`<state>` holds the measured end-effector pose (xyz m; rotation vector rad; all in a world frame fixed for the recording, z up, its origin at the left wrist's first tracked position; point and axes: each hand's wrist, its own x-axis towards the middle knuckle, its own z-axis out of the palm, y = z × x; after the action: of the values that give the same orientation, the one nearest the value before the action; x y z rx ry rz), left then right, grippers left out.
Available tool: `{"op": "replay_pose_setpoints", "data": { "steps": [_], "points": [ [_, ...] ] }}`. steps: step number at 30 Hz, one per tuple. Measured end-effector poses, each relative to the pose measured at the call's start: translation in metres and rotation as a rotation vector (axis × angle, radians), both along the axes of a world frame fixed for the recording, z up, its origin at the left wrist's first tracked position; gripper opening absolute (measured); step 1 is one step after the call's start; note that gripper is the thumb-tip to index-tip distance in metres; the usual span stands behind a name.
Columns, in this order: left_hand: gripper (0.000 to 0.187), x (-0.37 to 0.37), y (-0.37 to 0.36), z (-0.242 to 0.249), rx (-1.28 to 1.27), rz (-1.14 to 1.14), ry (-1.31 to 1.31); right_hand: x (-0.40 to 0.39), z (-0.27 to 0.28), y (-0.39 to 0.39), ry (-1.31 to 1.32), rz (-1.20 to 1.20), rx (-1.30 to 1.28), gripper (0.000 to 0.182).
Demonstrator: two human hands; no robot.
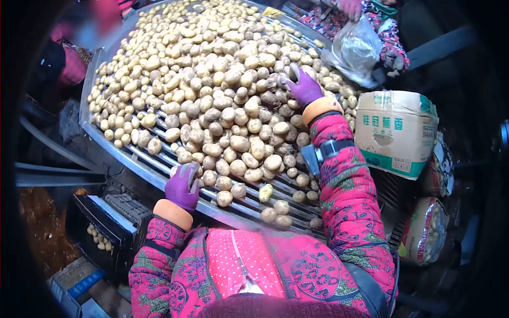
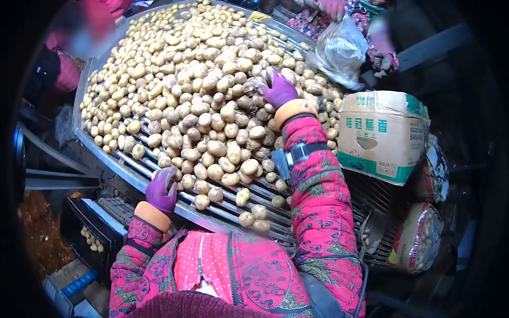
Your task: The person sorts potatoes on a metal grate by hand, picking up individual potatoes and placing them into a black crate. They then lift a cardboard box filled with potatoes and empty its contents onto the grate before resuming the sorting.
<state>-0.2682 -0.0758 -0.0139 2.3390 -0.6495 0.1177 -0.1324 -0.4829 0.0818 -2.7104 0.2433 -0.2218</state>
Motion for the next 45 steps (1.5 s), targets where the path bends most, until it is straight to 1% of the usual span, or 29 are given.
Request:
{"op": "replay_pose_setpoints", "data": {
  "steps": [2, 3, 4, 6, 7, 8, 10, 11, 12, 14, 17, 18, 20, 22, 24, 25, 26, 28, 29, 30, 32, 33, 34, 36, 38, 40, 41, 42, 45],
  "points": [
    [0.045, 0.001, 0.001, -0.003, 0.022, -0.005, 0.03, 0.003, -0.02, 0.011, 0.086, -0.083, -0.323, 0.078],
    [0.046, 0.001, 0.001, -0.004, 0.01, 0.003, 0.019, 0.001, -0.011, 0.028, 0.19, -0.095, -0.36, 0.079],
    [0.046, 0.0, 0.0, -0.004, -0.002, 0.005, 0.009, 0.003, -0.018, 0.032, 0.116, -0.07, -0.392, 0.076],
    [0.046, 0.0, -0.001, -0.003, -0.006, 0.012, 0.01, 0.003, -0.021, 0.037, 0.111, 0.051, -0.302, 0.069],
    [0.046, 0.0, 0.0, -0.004, -0.001, 0.015, 0.009, -0.007, -0.018, 0.043, 0.137, 0.07, -0.341, 0.063],
    [0.046, -0.001, -0.001, -0.006, 0.002, 0.016, 0.005, -0.011, -0.021, 0.042, 0.173, 0.128, -0.352, 0.062],
    [0.046, -0.002, -0.001, -0.004, 0.012, 0.017, -0.006, -0.027, -0.024, 0.053, 0.222, 0.168, -0.405, 0.06],
    [0.046, -0.002, -0.001, -0.004, 0.019, 0.017, -0.013, -0.037, -0.038, 0.051, 0.13, 0.182, -0.41, 0.06],
    [0.046, 0.0, -0.002, -0.005, 0.018, 0.0, -0.027, -0.051, -0.04, 0.05, 0.135, 0.24, -0.333, 0.066],
    [0.047, 0.0, 0.0, -0.009, 0.007, 0.005, 0.015, -0.089, -0.044, 0.064, 0.058, 0.287, -0.396, 0.073],
    [0.047, 0.0, 0.001, -0.007, 0.023, -0.001, 0.028, -0.128, -0.04, 0.073, 0.083, 0.265, -0.476, 0.079],
    [0.046, -0.001, 0.0, -0.006, 0.026, -0.006, 0.023, -0.14, -0.039, 0.073, 0.066, 0.26, -0.45, 0.08],
    [0.046, -0.001, 0.0, -0.005, 0.014, -0.021, 0.038, -0.164, -0.034, 0.068, 0.183, 0.247, -0.419, 0.08],
    [0.047, 0.001, 0.002, -0.015, -0.009, -0.037, 0.051, -0.2, -0.051, 0.057, 0.057, 0.198, -0.424, 0.084],
    [0.049, 0.001, 0.003, -0.017, -0.01, -0.054, 0.054, -0.234, -0.065, 0.048, 0.077, 0.183, -0.331, 0.087],
    [0.05, 0.002, 0.003, -0.017, -0.004, -0.064, 0.04, -0.252, -0.065, 0.045, 0.106, 0.169, -0.098, 0.09],
    [0.05, 0.001, 0.003, -0.016, -0.012, -0.07, 0.038, -0.268, -0.064, 0.043, 0.129, 0.159, -0.267, 0.091],
    [0.05, 0.002, 0.003, -0.016, 0.007, -0.072, 0.036, -0.293, -0.054, 0.037, 0.243, 0.173, -0.463, 0.086],
    [0.048, 0.003, 0.002, -0.016, 0.027, -0.063, 0.048, -0.307, -0.045, 0.034, 0.379, 0.206, -0.557, 0.075],
    [0.047, 0.003, 0.002, -0.017, 0.018, -0.055, 0.031, -0.319, -0.044, 0.028, 0.395, 0.225, -0.559, 0.065],
    [0.047, 0.002, -0.001, -0.021, -0.044, -0.042, 0.036, -0.333, -0.048, 0.006, 0.32, 0.295, -0.429, 0.06],
    [0.046, 0.003, 0.0, -0.023, -0.036, -0.052, 0.004, -0.332, -0.047, -0.003, 0.206, 0.308, -0.402, 0.055],
    [0.046, 0.004, 0.0, -0.024, -0.035, -0.054, 0.003, -0.323, -0.042, -0.014, 0.205, 0.306, -0.4, 0.055],
    [0.046, 0.004, 0.001, -0.026, -0.044, -0.053, 0.002, -0.297, -0.033, -0.04, 0.26, 0.208, -0.035, 0.051],
    [0.047, 0.003, -0.001, -0.022, -0.042, -0.036, 0.02, -0.267, -0.032, -0.061, -0.091, 0.146, -0.29, 0.047],
    [0.047, 0.001, -0.002, -0.019, -0.018, 0.001, 0.049, -0.234, -0.022, -0.071, -0.119, 0.046, -0.318, 0.045],
    [0.046, 0.001, -0.002, -0.021, -0.019, 0.014, 0.044, -0.221, -0.027, -0.079, -0.038, 0.049, -0.364, 0.048],
    [0.046, 0.001, -0.002, -0.02, -0.006, 0.021, 0.045, -0.213, -0.026, -0.079, -0.036, 0.042, -0.374, 0.048],
    [0.045, 0.002, -0.003, -0.021, 0.011, 0.042, 0.035, -0.206, -0.04, -0.077, -0.073, 0.099, -0.298, 0.048]
  ]
}}
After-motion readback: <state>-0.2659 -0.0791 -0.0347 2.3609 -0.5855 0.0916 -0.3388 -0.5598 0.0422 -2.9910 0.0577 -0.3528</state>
